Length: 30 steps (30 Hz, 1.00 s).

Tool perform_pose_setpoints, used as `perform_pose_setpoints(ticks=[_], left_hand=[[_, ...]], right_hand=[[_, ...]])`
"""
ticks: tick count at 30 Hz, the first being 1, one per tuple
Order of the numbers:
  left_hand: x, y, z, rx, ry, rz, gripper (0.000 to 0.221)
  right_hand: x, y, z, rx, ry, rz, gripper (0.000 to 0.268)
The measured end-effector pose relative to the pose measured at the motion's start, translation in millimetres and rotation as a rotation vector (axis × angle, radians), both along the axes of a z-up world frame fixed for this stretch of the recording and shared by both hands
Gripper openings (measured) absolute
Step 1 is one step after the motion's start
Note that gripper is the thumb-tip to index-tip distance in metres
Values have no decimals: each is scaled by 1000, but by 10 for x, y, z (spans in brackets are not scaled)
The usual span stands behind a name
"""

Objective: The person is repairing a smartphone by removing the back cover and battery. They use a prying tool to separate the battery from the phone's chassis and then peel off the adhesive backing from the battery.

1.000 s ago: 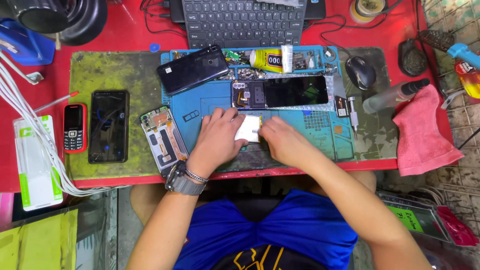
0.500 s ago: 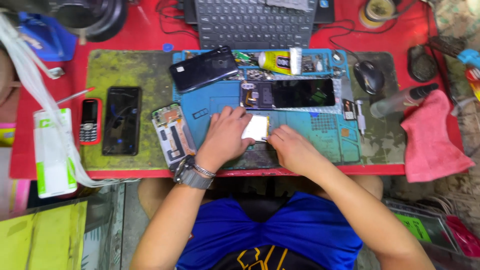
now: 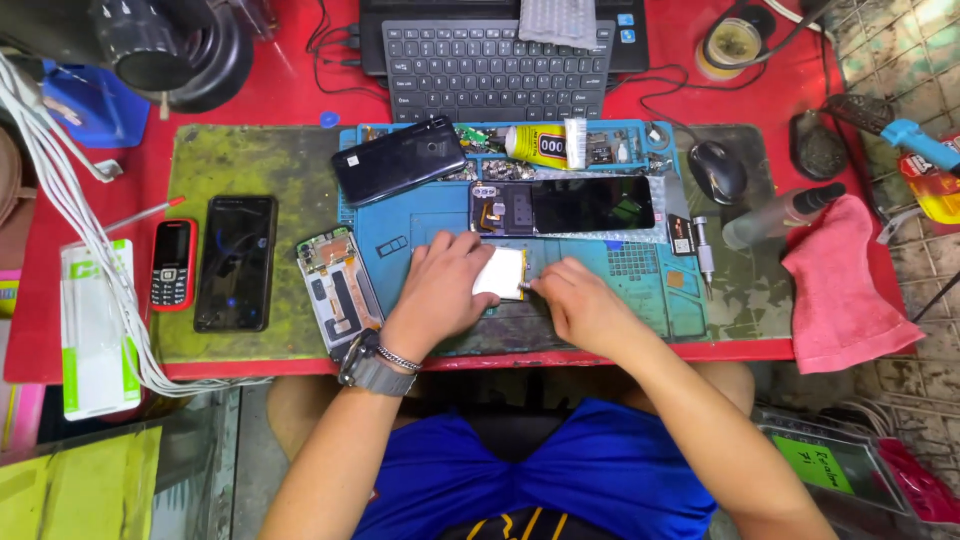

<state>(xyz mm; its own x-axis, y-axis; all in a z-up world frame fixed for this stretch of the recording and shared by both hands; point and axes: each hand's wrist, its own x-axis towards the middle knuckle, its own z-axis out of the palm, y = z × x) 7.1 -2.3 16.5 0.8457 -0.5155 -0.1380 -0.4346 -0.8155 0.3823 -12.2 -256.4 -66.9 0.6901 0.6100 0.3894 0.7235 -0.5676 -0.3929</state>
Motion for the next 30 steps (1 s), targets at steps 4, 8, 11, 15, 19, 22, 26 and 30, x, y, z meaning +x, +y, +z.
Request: perform_pose_setpoints(ticks=[4, 8, 11, 15, 19, 22, 26, 30], left_hand=[[54, -3, -21, 15, 2, -5, 60], [41, -2, -33, 6, -1, -10, 61], [26, 3, -71, -6, -10, -10, 61], [17, 8, -85, -25, -29, -4, 60], [34, 24, -65, -33, -9, -7, 60], [24, 65, -92, -131, 7, 52, 70], [99, 63, -27, -81, 16, 46, 77], [244, 80, -4, 45, 16, -89, 71]], right_hand=[[179, 109, -9, -57, -48, -26, 10], [372, 152, -73, -87, -110, -83, 9], [312, 149, -59, -94, -107, -84, 10], [159, 112, -24, -127, -94, -68, 9], [407, 199, -32, -123, -161, -82, 12], [462, 237, -7, -159, -193, -112, 10], [370, 141, -30, -73, -140, -142, 7], [159, 57, 14, 84, -69, -176, 8]])
